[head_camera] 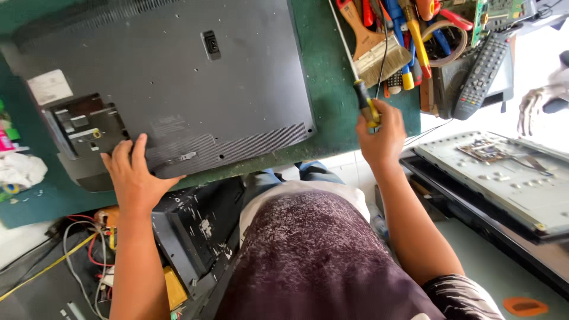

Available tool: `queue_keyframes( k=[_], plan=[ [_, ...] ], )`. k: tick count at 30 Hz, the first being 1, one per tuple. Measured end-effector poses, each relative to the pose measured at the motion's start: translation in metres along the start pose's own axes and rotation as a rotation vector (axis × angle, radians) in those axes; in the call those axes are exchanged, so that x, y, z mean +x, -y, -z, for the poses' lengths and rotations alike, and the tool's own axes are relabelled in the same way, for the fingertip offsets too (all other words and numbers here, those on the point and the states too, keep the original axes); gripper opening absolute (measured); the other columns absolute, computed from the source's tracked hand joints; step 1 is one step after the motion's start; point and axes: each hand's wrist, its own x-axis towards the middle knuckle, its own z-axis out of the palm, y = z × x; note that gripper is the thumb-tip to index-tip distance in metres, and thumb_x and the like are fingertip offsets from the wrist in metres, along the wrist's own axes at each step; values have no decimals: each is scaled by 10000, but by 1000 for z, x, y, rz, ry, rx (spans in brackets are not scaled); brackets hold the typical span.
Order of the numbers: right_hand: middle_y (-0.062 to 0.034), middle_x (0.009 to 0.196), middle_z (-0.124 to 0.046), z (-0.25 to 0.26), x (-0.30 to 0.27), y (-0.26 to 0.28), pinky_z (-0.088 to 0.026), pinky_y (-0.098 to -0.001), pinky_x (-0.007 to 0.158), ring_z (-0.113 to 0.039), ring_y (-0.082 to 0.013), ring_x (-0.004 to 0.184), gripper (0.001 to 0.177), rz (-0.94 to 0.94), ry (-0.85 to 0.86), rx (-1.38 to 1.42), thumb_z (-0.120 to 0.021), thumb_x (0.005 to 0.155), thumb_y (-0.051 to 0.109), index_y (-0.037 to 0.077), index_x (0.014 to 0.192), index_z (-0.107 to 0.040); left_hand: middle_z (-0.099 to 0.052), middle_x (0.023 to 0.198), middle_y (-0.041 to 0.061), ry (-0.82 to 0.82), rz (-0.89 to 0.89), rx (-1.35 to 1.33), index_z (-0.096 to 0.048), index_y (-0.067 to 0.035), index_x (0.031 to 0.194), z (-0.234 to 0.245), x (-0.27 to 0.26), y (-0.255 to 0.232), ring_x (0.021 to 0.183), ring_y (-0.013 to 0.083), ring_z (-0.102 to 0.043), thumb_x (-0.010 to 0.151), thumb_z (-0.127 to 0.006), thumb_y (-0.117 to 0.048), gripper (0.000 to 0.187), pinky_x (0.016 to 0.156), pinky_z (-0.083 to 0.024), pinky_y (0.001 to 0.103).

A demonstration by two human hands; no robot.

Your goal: The person uses a screwdriver to remove screws from the back cover of a television. They then remove the cover, revealing the internal components. The person proceeds to disconnect wires and remove a circuit board from the television chassis.

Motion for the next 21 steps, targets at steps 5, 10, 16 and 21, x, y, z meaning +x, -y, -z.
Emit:
queue_keyframes(
  k=[5,10,16,21],
  plan=[
    [-154,1252,-686,86,21,39,-552,-385,959,-681,-284,1125,195,-208,-117,507,-716,972,23,14,1166,-693,-493,1465,344,300,228,-90,-444,19,1609,9,5,-13,1443,530,-439,466,-1047,-468,1381,1146,-239,845],
    [-235,1458,-578,155,45,56,-431,-550,1150,-532,-390,1368,298,-25,-502,726,-626,1150,36,40,1438,-549,53,1713,401,620,496,-190,-184,-65,1699,39,39,-77,1545,662,90,564,-1023,-420,1455,1248,-25,756],
    [2,1362,-689,196,55,100,-403,-326,687,-519,-223,824,606,-232,-357,1169,-575,1086,602,177,1517,-603,-316,1643,273,139,-145,-658,-614,-82,1376,6,86,-189,1560,549,-282,970,-828,-226,481,1290,-227,749],
    [-65,670,-439,191,57,188,-286,-306,355,-372,-164,393,522,-98,-227,1390,-528,1026,622,125,864,-538,-497,1560,222,224,-455,-726,-582,-48,1509,-51,112,-233,1524,479,-419,924,-805,40,632,1297,-374,631]
  ],
)
